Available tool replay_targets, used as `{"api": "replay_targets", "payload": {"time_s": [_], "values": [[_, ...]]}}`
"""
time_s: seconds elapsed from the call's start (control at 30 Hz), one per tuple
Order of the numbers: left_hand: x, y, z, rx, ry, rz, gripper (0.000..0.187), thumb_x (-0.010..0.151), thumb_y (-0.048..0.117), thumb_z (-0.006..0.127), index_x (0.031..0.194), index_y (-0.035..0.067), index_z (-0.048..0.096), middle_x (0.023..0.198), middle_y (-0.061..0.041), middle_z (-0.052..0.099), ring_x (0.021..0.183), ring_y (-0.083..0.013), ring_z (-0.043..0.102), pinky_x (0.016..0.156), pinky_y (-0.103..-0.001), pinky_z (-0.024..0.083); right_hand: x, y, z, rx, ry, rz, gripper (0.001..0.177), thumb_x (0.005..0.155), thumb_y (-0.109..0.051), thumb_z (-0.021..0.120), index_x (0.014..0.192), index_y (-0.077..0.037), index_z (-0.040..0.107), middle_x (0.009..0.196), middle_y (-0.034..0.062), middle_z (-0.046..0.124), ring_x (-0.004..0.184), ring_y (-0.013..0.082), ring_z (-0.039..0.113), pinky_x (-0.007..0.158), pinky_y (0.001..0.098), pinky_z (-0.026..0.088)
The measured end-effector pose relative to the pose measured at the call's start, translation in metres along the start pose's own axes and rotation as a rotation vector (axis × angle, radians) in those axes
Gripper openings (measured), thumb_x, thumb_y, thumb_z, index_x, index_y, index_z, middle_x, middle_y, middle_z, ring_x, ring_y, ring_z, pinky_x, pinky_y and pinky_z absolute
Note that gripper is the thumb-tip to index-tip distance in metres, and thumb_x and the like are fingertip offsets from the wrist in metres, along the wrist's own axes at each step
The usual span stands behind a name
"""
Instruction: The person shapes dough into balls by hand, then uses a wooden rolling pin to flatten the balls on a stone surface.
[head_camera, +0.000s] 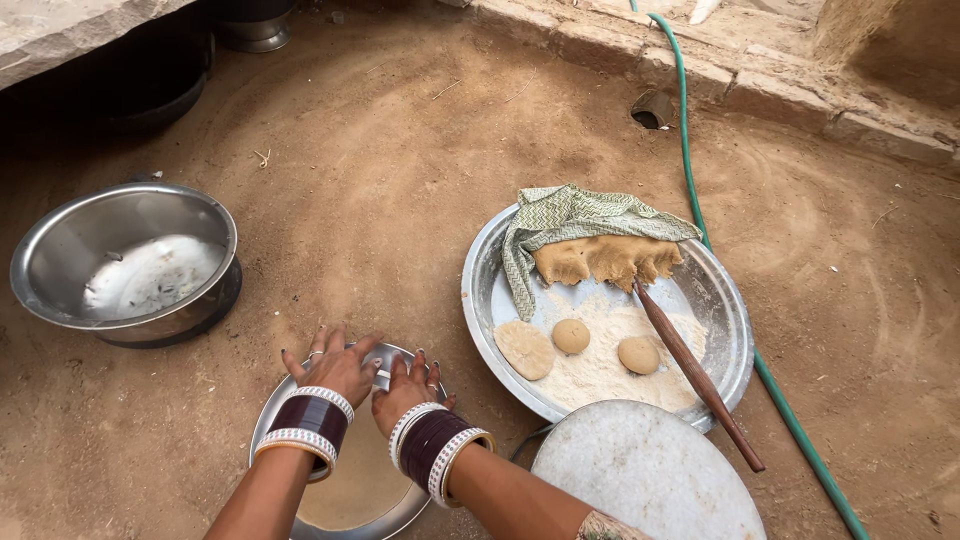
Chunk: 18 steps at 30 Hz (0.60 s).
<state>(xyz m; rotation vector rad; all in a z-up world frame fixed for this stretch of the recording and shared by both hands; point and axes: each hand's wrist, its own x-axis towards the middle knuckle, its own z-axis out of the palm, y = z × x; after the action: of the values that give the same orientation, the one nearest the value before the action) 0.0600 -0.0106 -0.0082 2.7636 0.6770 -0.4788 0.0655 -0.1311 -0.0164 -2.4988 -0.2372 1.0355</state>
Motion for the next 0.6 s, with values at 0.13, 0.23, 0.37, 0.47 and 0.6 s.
{"api": "replay_targets", "payload": {"time_s": [0.13, 0.23, 0.37, 0.47, 0.6], "values": [[0.003, 0.008, 0.000, -0.018, -0.108, -0.019, 0.046, 0.099, 0.048, 0.053, 0.144, 0.055, 0.047, 0.169, 0.000, 0.019, 0.158, -0.0265, 0.009, 0.121, -0.071, -0.004, 0.038, 0.027, 0.012, 0.086, 0.102, -0.075, 0.072, 0.100, -0.027, 0.051, 0.162, -0.013, 0.019, 0.170, 0.0159, 0.010, 0.155, 0.0429, 0.011, 0.128, 0.0472, 0.020], [-0.012, -0.001, -0.005, 0.044, -0.168, 0.032, 0.052, 0.098, 0.048, 0.054, 0.148, 0.053, 0.043, 0.165, -0.001, 0.031, 0.156, -0.0278, 0.022, 0.120, -0.072, 0.003, 0.048, 0.039, 0.032, 0.086, 0.093, -0.106, 0.071, 0.100, -0.027, 0.052, 0.159, -0.006, 0.020, 0.167, 0.0173, 0.017, 0.153, 0.0411, 0.020, 0.126, 0.0435, 0.021], [-0.086, -0.045, -0.013, 0.242, -0.300, 0.084, 0.052, 0.099, 0.060, 0.044, 0.150, 0.051, 0.039, 0.160, 0.002, 0.040, 0.150, -0.0223, 0.040, 0.124, -0.068, 0.015, 0.031, 0.027, 0.082, 0.144, -0.022, -0.148, 0.066, 0.101, -0.027, 0.053, 0.156, -0.006, 0.022, 0.160, 0.0180, 0.021, 0.146, 0.0400, 0.022, 0.121, 0.0443, 0.023], [-0.126, -0.059, -0.025, 0.375, -0.469, 0.080, 0.049, 0.098, 0.054, 0.048, 0.146, 0.045, 0.044, 0.152, -0.002, 0.046, 0.144, -0.0241, 0.045, 0.120, -0.063, 0.022, 0.020, 0.020, 0.078, 0.191, -0.039, -0.225, 0.061, 0.100, -0.026, 0.054, 0.152, -0.006, 0.029, 0.152, 0.0180, 0.030, 0.139, 0.0381, 0.031, 0.116, 0.0429, 0.028], [-0.101, -0.015, -0.023, 0.417, -0.556, 0.018, 0.046, 0.097, 0.046, 0.053, 0.141, 0.037, 0.051, 0.143, -0.006, 0.053, 0.135, -0.0266, 0.052, 0.114, -0.057, 0.032, 0.007, 0.014, 0.082, 0.286, -0.036, -0.339, 0.054, 0.099, -0.024, 0.056, 0.147, -0.007, 0.038, 0.141, 0.0179, 0.041, 0.128, 0.0356, 0.042, 0.109, 0.0409, 0.036]]}}
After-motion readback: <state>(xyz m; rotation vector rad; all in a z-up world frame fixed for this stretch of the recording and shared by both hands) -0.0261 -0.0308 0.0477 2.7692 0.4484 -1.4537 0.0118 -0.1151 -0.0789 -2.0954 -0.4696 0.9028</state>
